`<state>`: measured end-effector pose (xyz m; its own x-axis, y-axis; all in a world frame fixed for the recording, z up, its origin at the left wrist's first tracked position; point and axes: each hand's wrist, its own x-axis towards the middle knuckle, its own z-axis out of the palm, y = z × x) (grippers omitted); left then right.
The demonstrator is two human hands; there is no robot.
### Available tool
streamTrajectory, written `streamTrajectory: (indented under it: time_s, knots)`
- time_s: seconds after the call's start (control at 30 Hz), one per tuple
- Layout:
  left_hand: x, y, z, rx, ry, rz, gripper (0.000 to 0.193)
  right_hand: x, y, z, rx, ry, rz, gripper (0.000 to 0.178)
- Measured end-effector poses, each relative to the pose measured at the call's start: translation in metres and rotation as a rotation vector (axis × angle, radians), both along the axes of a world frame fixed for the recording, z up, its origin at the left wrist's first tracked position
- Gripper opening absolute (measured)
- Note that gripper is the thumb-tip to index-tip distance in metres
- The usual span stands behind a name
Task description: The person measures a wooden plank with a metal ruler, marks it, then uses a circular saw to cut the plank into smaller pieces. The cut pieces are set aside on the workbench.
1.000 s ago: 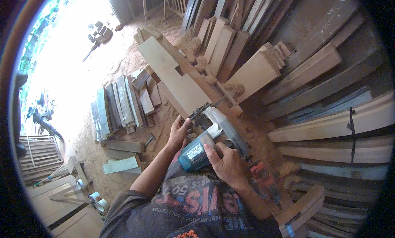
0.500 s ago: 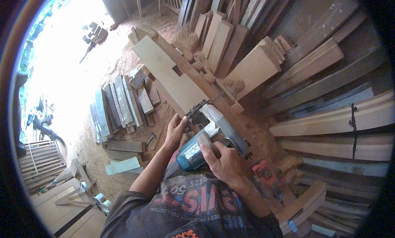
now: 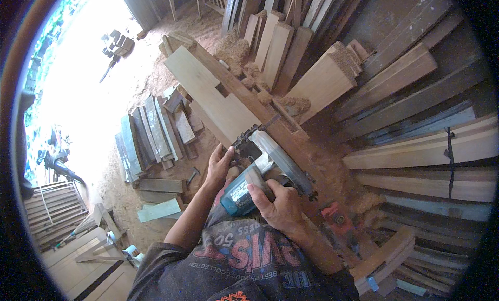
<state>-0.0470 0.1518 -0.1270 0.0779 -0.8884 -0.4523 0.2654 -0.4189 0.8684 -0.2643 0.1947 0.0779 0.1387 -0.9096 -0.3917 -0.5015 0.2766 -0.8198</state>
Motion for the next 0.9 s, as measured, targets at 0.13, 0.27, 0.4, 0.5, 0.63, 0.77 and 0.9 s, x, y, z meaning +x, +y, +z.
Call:
streamTrajectory:
  time_s: [0.13, 0.27, 0.4, 0.5, 0.63, 0.77, 0.9]
  knots:
    - [0.001, -0.002, -0.004, -0.049, -0.034, -0.007, 0.038, 0.000, 0.001, 0.000, -0.009, 0.002, -0.006, 0.061]
    - [0.003, -0.002, -0.003, -0.013, -0.027, -0.018, 0.037, -0.001, 0.001, -0.004, -0.041, 0.007, -0.007, 0.061]
    - [0.004, -0.003, -0.001, -0.011, -0.038, -0.021, 0.035, 0.000, 0.003, -0.008, -0.076, -0.004, -0.018, 0.060]
    - [0.005, -0.004, 0.000, 0.008, -0.039, -0.028, 0.033, 0.000, 0.004, -0.010, -0.105, -0.026, -0.031, 0.059]
    - [0.007, -0.004, 0.000, -0.017, -0.055, -0.044, 0.032, 0.000, 0.004, -0.012, -0.118, -0.020, -0.030, 0.058]
    - [0.009, -0.004, -0.002, -0.034, -0.065, -0.037, 0.032, 0.000, 0.004, -0.014, -0.172, -0.019, -0.035, 0.056]
    - [0.009, -0.006, -0.002, -0.019, -0.091, -0.041, 0.032, -0.001, 0.005, -0.019, -0.176, -0.035, -0.026, 0.055]
